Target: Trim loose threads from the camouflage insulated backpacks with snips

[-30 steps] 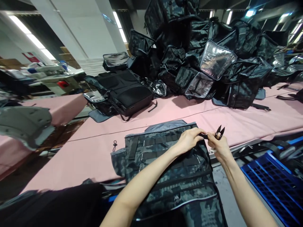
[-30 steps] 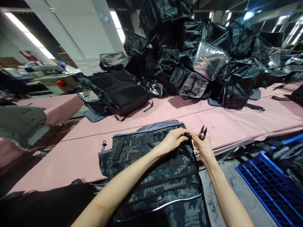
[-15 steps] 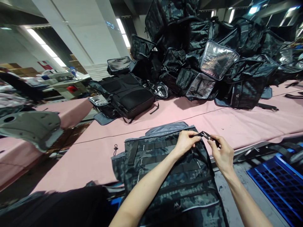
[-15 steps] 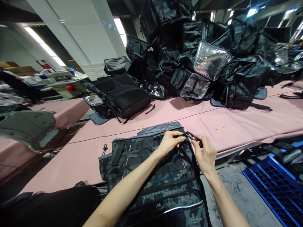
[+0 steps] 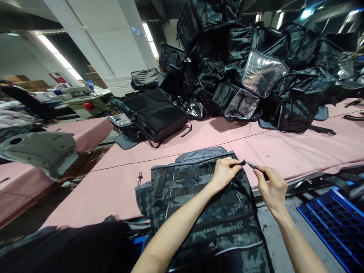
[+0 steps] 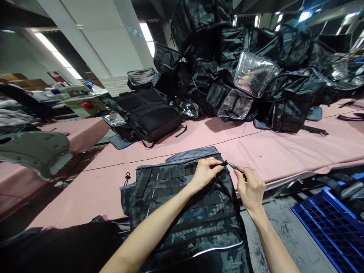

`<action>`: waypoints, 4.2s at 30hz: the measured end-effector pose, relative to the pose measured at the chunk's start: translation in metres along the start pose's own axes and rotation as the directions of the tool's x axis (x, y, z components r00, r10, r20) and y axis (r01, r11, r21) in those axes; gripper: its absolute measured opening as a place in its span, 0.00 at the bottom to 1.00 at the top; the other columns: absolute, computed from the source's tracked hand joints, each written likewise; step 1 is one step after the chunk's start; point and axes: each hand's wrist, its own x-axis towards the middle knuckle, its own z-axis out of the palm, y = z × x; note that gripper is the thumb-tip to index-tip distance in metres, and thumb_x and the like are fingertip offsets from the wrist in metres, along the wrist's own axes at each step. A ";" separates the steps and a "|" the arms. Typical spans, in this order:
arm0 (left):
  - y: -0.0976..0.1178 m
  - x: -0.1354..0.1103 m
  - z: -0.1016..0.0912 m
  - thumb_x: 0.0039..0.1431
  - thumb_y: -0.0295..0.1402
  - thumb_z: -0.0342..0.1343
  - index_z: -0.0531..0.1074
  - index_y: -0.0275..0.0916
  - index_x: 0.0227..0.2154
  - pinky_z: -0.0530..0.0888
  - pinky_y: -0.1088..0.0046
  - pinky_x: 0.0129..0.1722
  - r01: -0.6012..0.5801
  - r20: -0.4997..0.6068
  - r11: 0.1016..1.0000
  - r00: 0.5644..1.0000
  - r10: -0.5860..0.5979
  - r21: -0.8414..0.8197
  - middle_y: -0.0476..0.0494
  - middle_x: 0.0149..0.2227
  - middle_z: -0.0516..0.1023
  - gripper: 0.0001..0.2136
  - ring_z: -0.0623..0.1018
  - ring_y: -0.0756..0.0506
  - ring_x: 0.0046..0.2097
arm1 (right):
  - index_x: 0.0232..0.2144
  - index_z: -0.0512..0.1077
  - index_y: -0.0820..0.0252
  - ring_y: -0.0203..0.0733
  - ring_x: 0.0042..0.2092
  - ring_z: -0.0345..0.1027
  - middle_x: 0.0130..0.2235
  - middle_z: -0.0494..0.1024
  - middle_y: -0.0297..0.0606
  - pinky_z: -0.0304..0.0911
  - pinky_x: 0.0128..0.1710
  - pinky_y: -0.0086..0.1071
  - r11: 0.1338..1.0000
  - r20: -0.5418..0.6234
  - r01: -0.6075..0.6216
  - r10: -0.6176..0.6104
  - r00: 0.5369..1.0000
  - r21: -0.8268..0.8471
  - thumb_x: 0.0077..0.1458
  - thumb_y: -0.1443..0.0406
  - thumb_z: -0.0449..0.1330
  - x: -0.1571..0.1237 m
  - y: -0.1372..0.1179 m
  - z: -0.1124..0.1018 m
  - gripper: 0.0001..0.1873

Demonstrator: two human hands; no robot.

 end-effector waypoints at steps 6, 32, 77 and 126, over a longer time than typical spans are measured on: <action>-0.001 -0.001 0.001 0.51 0.26 0.57 0.79 0.38 0.33 0.62 0.78 0.27 -0.100 -0.036 0.985 0.994 0.106 0.142 0.51 0.23 0.72 0.08 0.68 0.54 0.25 | 0.35 0.72 0.60 0.35 0.32 0.68 0.31 0.76 0.34 0.59 0.33 0.28 0.985 0.005 0.133 -0.133 0.991 -0.111 0.54 0.65 0.59 0.004 -0.004 -0.007 0.06; -0.015 -0.013 0.008 0.56 0.26 0.53 0.78 0.39 0.37 0.65 0.80 0.28 -0.289 -0.055 0.892 0.943 0.327 0.348 0.49 0.26 0.72 0.10 0.71 0.53 0.28 | 0.27 0.68 0.59 0.32 0.21 0.56 0.24 0.70 0.34 0.50 0.18 0.29 0.558 0.318 -0.538 0.446 0.837 0.632 0.49 0.52 0.58 0.016 0.018 -0.019 0.16; -0.017 -0.013 0.009 0.61 0.30 0.46 0.76 0.42 0.38 0.64 0.78 0.28 -0.401 0.118 0.624 0.888 0.444 0.671 0.48 0.26 0.71 0.12 0.70 0.52 0.27 | 0.34 0.73 0.57 0.35 0.30 0.69 0.30 0.77 0.34 0.57 0.30 0.28 0.994 0.113 -0.016 0.027 0.993 -0.105 0.56 0.58 0.55 -0.007 -0.003 -0.018 0.11; -0.017 -0.011 0.011 0.59 0.28 0.50 0.76 0.39 0.34 0.65 0.78 0.26 -0.438 -0.113 0.724 0.811 0.574 0.533 0.49 0.25 0.74 0.09 0.71 0.54 0.26 | 0.34 0.73 0.60 0.36 0.31 0.70 0.32 0.78 0.37 0.63 0.32 0.29 0.998 -0.071 -0.068 0.068 0.995 0.002 0.53 0.62 0.58 -0.019 0.004 -0.025 0.08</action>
